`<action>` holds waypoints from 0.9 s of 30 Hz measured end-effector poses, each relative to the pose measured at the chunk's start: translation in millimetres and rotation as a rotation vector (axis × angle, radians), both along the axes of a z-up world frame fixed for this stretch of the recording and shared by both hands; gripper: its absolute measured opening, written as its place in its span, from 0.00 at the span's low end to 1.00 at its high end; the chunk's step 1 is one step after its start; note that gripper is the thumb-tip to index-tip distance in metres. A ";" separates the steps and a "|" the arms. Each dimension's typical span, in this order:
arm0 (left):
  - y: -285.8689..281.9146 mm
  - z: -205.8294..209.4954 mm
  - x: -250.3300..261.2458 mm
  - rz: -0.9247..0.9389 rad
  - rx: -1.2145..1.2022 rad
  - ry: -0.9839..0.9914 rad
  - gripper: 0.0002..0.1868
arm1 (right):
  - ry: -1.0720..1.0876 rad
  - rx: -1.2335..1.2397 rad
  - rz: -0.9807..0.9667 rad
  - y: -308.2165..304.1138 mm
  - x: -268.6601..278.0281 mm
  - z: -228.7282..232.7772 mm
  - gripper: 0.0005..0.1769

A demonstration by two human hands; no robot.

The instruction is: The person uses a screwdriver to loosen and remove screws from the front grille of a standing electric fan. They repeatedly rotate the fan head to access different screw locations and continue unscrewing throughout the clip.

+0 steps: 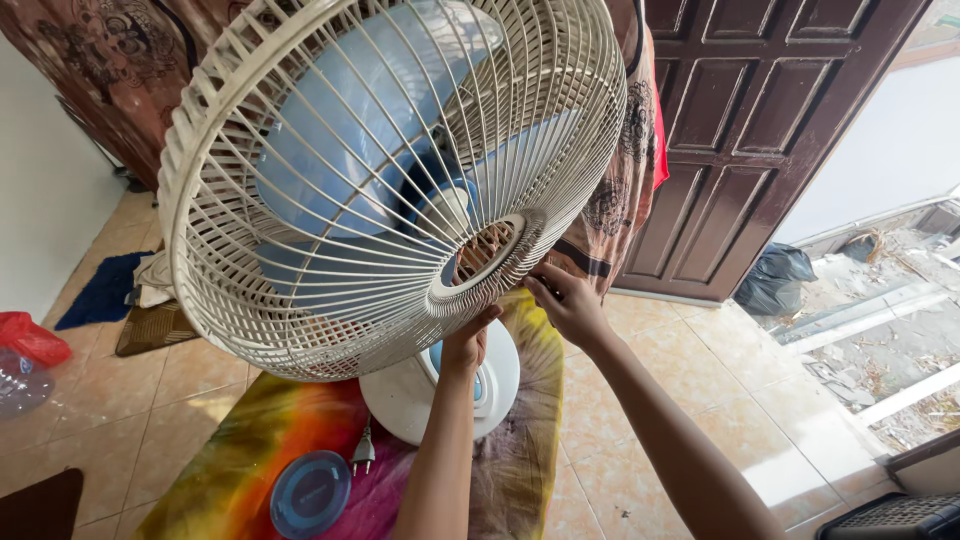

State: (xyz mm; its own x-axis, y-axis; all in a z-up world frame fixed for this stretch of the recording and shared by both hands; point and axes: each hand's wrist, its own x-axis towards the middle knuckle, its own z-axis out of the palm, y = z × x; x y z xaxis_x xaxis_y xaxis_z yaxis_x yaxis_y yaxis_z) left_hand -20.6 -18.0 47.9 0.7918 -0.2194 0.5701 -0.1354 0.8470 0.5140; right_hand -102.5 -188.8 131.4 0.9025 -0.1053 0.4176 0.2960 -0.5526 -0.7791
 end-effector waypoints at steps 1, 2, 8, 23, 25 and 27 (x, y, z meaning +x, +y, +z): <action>-0.1 -0.4 -1.9 -0.004 -0.012 -0.004 0.55 | -0.017 0.023 -0.001 0.9 -0.1 -3.3 0.14; -0.9 0.5 -3.2 0.000 -0.009 0.013 0.56 | -0.037 0.044 -0.002 1.2 0.6 -5.7 0.14; -3.5 14.1 -11.4 0.017 -0.018 0.053 0.57 | -0.112 0.174 -0.031 20.1 0.8 -19.7 0.13; -9.0 -20.7 15.8 0.045 -0.005 0.116 0.48 | -0.160 0.121 -0.027 27.8 -11.1 6.6 0.11; -6.7 -14.6 8.8 0.108 0.014 0.080 0.55 | -0.154 0.102 -0.125 36.7 -9.2 -4.5 0.12; -10.5 0.1 3.0 0.127 0.057 0.030 0.56 | -0.147 0.207 -0.164 46.8 -1.3 -9.8 0.13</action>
State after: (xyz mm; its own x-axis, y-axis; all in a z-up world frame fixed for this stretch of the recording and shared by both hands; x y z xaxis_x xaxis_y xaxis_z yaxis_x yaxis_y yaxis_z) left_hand -17.7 -28.5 48.0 0.8320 -0.1475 0.5348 -0.2236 0.7930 0.5666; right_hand -103.8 -142.0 121.6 0.7978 -0.3412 0.4971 0.3341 -0.4361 -0.8356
